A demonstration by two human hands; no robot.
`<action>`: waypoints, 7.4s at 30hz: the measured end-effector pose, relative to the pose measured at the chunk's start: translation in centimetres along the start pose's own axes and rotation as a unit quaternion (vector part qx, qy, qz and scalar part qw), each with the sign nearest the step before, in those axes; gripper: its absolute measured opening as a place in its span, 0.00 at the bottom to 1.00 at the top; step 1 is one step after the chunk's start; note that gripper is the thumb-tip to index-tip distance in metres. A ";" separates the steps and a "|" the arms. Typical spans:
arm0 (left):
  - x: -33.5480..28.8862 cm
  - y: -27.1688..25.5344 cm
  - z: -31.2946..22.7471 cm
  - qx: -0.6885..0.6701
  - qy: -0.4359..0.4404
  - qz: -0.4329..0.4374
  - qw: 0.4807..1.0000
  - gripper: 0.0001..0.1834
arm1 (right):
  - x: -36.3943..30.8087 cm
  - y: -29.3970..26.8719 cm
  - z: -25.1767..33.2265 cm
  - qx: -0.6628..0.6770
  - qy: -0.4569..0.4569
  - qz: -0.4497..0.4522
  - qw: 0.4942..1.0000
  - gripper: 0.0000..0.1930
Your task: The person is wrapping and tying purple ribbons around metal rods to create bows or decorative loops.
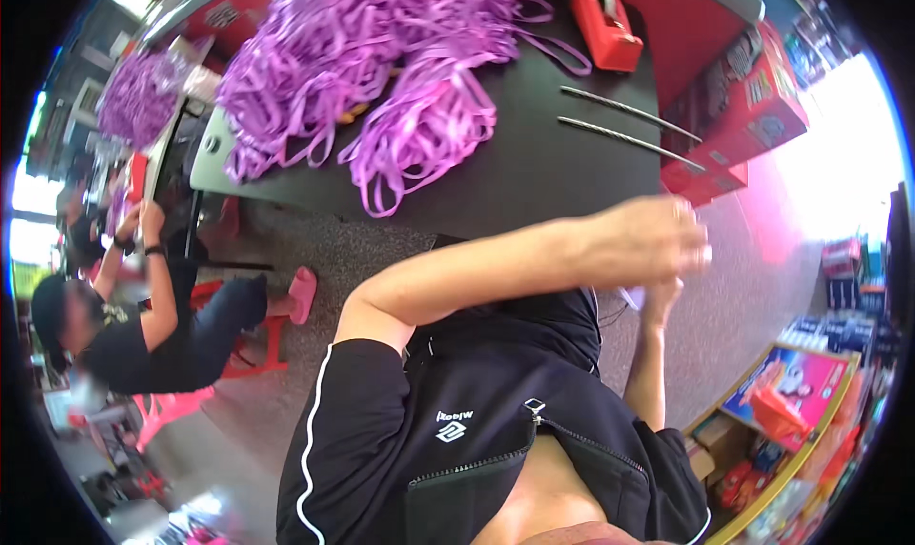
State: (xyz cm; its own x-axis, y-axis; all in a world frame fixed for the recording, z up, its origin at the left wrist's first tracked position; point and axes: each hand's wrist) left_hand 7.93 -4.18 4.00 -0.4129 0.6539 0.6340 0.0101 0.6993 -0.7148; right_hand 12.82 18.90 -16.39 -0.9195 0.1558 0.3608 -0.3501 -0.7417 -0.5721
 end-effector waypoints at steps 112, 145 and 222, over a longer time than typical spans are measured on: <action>-3.0 -2.5 -3.9 -0.375 -0.413 0.082 0.826 0.21 | 11.8 -15.7 11.2 0.336 0.081 0.016 0.938 0.14; 4.3 4.7 13.8 -0.089 -0.332 -0.054 0.937 0.15 | 19.7 3.4 5.1 0.652 0.141 0.141 0.732 0.07; 4.7 5.4 13.8 -0.090 -0.418 -0.050 0.903 0.12 | 9.0 9.7 -7.3 0.089 0.101 0.067 0.989 0.14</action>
State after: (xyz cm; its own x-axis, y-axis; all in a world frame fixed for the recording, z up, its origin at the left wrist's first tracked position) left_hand -6.50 -1.35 -0.93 -0.9620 0.1918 0.1946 0.0519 0.8277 -0.5588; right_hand -0.22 17.86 -24.10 -0.9788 0.1620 0.1250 -0.2018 -0.8652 -0.4591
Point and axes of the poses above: each hand's wrist, its own x-axis towards the middle knuckle, its own y-axis out of the palm, z = x × y, and after that the axes turned 10 degrees about -y, right-handed
